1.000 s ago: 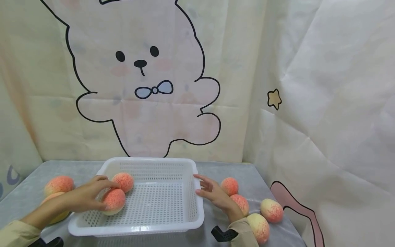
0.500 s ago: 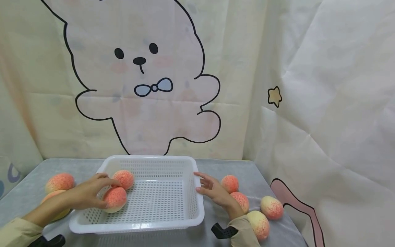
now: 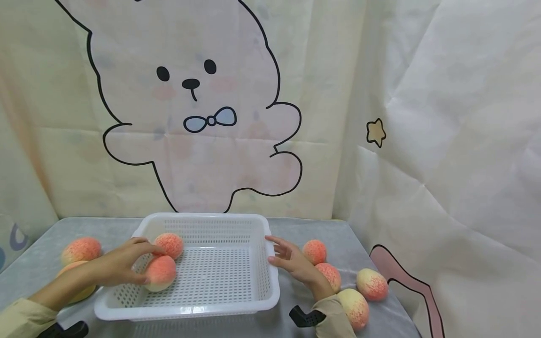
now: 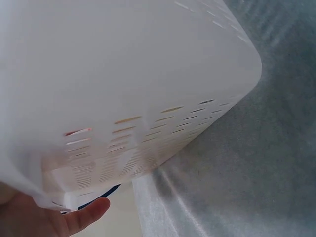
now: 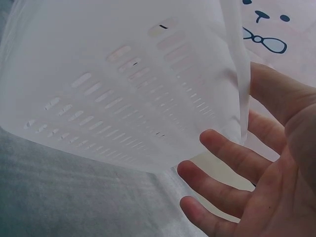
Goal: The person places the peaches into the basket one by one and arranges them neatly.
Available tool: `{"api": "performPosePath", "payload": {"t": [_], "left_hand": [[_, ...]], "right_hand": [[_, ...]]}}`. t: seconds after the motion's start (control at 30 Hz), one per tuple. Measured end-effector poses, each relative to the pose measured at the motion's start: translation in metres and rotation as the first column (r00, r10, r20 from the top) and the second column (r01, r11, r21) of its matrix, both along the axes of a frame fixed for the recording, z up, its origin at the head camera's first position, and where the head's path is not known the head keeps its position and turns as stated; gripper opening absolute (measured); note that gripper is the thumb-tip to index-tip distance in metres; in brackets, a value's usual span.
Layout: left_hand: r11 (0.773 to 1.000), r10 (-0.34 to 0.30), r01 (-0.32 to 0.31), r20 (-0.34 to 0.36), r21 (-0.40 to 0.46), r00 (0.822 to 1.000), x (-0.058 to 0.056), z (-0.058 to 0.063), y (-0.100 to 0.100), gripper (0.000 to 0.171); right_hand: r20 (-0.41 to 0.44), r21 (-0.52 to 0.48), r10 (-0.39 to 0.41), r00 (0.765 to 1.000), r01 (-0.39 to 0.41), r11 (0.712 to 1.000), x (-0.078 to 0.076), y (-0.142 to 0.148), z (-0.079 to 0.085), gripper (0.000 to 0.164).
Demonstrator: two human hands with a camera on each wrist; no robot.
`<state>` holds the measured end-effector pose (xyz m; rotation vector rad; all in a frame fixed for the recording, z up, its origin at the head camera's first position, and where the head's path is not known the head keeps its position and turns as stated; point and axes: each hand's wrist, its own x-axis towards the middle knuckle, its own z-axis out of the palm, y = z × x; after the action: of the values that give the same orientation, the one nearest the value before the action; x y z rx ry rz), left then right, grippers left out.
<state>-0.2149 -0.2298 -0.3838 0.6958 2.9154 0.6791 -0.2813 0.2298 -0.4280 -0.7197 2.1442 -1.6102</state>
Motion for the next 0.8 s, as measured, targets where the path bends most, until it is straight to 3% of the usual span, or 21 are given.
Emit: {"api": "performPosePath", "payload": {"t": [0.33,0.6,0.8], "left_hand": [[0.999,-0.014,0.014,0.002,0.045,1.000,0.000,0.000,-0.003,0.061],[0.994,-0.050,0.049,0.007,0.097,0.999,0.001,0.007,-0.005,0.059],[0.988,-0.043,0.035,0.049,0.153,0.998,0.005,0.014,-0.010,0.059]], "right_hand": [[-0.001,-0.011,0.019,1.000,-0.019,1.000,0.000,0.000,0.000,0.065],[0.001,-0.019,0.020,1.000,-0.020,1.000,0.001,0.000,0.000,0.065],[-0.017,-0.009,0.028,0.999,-0.028,1.000,0.000,0.000,-0.001,0.065]]}}
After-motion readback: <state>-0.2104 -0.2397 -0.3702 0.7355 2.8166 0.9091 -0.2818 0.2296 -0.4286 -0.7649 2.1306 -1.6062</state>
